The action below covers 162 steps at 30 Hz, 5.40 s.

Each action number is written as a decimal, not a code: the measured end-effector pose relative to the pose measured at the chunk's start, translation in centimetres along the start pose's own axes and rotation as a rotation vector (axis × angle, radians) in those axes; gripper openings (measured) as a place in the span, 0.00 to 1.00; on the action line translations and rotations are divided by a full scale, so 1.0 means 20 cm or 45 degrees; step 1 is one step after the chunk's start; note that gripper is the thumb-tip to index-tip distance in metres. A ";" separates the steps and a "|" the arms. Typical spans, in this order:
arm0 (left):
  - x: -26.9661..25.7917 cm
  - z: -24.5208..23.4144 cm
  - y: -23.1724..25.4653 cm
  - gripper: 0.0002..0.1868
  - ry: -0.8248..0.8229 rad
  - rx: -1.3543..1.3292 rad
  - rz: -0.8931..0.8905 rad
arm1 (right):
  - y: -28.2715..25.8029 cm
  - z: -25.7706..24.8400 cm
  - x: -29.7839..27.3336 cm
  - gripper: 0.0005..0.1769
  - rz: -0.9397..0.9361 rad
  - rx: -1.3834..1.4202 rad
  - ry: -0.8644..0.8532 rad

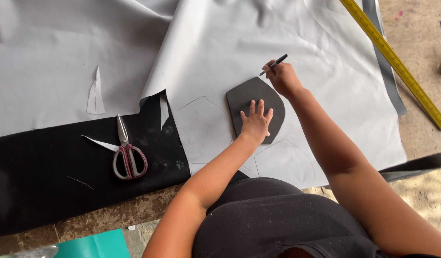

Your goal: The person uses a dark template to trace multiple shapes onto a large sheet of white fabric with a pen. After tracing, they use scissors to cut out the marked shapes from the fabric.

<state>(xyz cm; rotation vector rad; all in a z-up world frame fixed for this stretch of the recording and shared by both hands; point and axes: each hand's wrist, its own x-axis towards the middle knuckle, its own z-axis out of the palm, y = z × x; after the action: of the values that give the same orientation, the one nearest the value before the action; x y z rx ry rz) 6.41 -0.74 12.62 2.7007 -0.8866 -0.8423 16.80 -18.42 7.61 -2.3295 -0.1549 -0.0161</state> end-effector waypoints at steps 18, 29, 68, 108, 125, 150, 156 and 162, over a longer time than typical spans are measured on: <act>0.04 0.05 -0.01 0.44 0.008 0.114 0.009 | -0.40 0.24 -1.31 0.07 0.164 -0.219 0.284; 0.14 0.13 -0.10 0.45 0.015 0.147 0.052 | -0.54 0.28 -1.20 0.08 0.126 0.085 0.288; 0.46 0.57 0.24 0.23 0.715 -0.518 0.220 | 0.23 -0.46 -1.05 0.32 0.460 -0.201 0.442; 0.30 0.71 0.41 0.18 1.125 0.061 0.078 | 0.51 -0.76 -0.88 0.34 0.258 -0.050 0.049; 0.44 0.75 0.92 0.20 0.784 0.315 0.183 | 0.01 -0.81 -0.63 0.17 0.185 0.187 -0.390; 0.54 0.89 0.80 0.32 0.924 0.511 0.236 | -0.04 -0.47 -0.52 0.13 -0.133 -0.336 -0.973; 0.68 0.74 0.81 0.22 0.722 0.123 0.262 | 0.24 -0.36 -0.11 0.11 -0.290 -0.295 -0.446; 0.89 0.67 0.74 0.26 0.963 0.027 0.220 | -0.03 -0.55 0.08 0.22 0.221 0.106 -0.423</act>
<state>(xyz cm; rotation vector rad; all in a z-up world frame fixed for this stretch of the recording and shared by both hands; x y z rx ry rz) 3.37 -23.20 -1.76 2.5639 -0.8983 0.2323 18.73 -25.85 15.69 -2.2397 -0.1150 0.4572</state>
